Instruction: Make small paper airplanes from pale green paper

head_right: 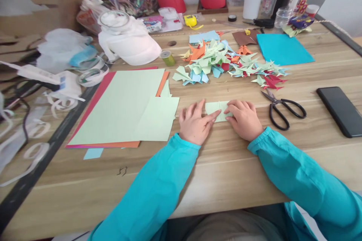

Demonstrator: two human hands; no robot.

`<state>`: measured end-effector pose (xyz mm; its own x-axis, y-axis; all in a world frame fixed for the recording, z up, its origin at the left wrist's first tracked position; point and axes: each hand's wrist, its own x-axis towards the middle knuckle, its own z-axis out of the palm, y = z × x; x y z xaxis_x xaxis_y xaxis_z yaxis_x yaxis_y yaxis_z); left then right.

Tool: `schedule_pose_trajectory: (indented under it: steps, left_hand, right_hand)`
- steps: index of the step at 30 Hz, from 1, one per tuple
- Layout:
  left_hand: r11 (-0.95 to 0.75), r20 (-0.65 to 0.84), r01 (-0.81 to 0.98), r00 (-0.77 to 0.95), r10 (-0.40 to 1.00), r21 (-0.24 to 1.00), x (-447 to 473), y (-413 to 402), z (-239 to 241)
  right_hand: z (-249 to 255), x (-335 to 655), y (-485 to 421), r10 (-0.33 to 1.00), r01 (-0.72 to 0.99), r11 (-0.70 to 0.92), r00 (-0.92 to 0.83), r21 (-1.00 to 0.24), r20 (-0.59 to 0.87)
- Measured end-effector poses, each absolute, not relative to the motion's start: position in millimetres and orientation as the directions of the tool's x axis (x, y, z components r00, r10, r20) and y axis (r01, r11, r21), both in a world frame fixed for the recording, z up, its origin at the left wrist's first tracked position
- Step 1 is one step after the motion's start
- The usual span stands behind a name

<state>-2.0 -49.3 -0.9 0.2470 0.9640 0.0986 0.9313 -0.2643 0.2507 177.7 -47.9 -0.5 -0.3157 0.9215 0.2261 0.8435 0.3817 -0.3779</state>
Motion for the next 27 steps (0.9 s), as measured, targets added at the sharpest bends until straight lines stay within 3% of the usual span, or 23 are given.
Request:
schedule_pose_trajectory:
  steps: [7, 13, 19, 27]
  left_hand:
    - [-0.285, 0.059, 0.926, 0.279, 0.958, 0.247, -5.5, -46.8, -2.5]
    - [-0.321, 0.13, 0.917, 0.298, 0.946, 0.236, -8.3, -45.4, -10.8]
    - [-0.359, 0.22, 0.904, 0.31, 0.925, 0.234, -8.9, -45.5, -17.5]
    - [-0.346, 0.305, 0.893, 0.257, 0.917, 0.288, -3.8, -44.8, -18.5]
  right_hand:
    - [-0.6, 185.8, -45.3, 0.924, 0.796, 0.382, -0.333, -0.469, 0.188]
    - [-4.1, 185.0, -49.9, 0.798, 0.772, 0.596, -0.537, -0.221, 0.275]
    - [-2.6, 177.8, -56.7, 0.772, 0.798, 0.601, -0.567, -0.04, 0.287]
    - [-6.1, 181.5, -53.4, 0.784, 0.784, 0.603, -0.548, -0.146, 0.292]
